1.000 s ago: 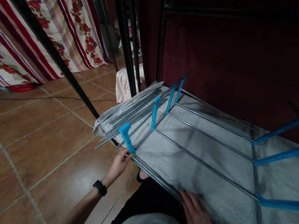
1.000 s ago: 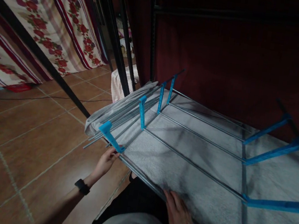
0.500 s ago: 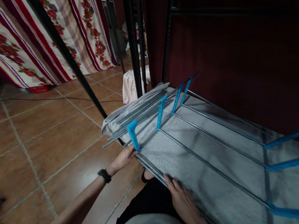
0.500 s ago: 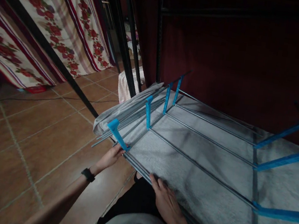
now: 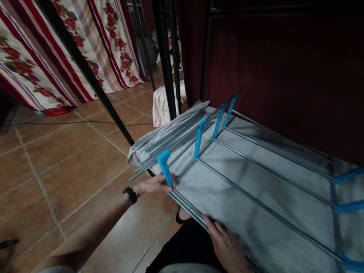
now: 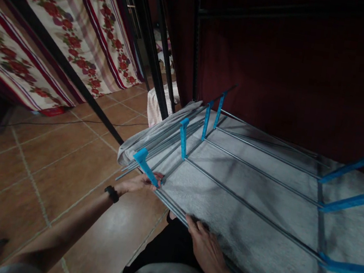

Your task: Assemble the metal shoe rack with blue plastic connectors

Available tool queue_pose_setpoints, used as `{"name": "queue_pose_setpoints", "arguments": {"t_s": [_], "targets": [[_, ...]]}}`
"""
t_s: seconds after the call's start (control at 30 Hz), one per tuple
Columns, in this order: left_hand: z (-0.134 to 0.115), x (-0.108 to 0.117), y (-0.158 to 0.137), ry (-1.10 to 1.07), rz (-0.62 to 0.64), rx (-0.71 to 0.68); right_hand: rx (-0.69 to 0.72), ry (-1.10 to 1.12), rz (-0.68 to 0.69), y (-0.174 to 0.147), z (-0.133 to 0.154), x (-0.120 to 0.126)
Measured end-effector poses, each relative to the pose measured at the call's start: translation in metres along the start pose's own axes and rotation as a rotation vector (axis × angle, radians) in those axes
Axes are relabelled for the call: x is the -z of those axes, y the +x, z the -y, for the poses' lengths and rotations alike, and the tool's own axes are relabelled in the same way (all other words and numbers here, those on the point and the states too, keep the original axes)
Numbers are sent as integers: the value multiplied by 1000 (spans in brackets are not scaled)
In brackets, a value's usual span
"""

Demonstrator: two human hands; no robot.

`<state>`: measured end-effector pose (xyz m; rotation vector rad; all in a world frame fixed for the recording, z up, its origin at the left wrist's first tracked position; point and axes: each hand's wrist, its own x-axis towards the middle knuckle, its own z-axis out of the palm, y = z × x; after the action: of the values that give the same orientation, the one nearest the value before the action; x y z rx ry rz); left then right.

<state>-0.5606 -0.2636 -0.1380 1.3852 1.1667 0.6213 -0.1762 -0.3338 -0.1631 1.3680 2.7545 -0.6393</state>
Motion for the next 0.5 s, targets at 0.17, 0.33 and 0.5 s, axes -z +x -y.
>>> {"name": "queue_pose_setpoints", "arguments": {"t_s": [0.17,0.33,0.5], "targets": [[-5,11,6,76,91,-7,-8,-30,16,1,3,3],[-3,14,11,162,142,-61,-21,-20,37,1,4,4],[6,12,11,213,97,-63,-27,28,73,3,2,5]]}}
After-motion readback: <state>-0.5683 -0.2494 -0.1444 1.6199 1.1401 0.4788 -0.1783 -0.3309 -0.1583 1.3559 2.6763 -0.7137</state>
